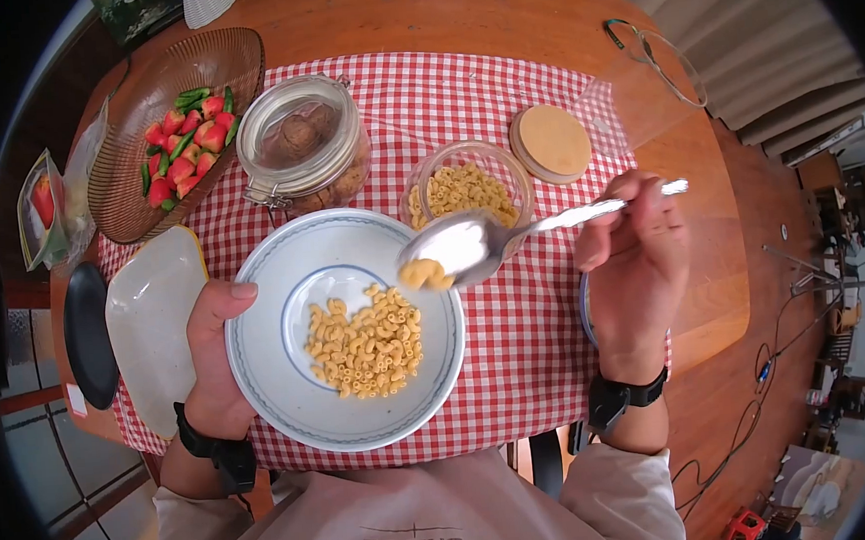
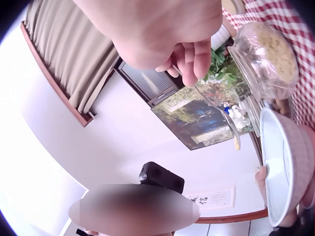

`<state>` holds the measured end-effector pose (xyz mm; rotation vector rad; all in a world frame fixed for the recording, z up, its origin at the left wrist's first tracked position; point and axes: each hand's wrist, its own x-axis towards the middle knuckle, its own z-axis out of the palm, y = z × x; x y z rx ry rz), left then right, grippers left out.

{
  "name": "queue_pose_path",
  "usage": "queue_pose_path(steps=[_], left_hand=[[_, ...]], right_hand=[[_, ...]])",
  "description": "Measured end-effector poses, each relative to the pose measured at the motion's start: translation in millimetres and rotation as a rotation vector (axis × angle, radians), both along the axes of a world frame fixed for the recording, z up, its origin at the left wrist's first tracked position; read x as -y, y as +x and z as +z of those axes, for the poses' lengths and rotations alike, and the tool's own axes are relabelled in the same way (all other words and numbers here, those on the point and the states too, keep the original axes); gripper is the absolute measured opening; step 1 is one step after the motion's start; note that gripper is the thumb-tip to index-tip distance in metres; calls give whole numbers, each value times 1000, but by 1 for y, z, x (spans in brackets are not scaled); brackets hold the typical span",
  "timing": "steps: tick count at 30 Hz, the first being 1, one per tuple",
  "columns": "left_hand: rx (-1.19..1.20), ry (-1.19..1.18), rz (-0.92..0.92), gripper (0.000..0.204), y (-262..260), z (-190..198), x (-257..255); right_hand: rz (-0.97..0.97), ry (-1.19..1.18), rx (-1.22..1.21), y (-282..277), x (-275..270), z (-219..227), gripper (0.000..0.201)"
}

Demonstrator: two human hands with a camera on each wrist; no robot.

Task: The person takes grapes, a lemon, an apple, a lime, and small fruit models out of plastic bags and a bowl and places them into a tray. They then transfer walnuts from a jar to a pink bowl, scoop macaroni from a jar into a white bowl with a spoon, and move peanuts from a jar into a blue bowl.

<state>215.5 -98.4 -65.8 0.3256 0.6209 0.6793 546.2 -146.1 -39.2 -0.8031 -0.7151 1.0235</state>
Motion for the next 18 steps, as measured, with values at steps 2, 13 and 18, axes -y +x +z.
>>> queue_pose_path(steps=[2, 13, 18], left_hand=[[-17, -3, 7, 68, 1, 0, 1], [-30, 2, 10, 67, 1, 1, 1], [-22, -2, 11, 67, 1, 0, 0]], right_hand=[[20, 93, 50, 10, 0, -1, 27], [-234, 592, 713, 7, 3, -4, 33], [-28, 479, 890, -12, 6, -2, 34]])
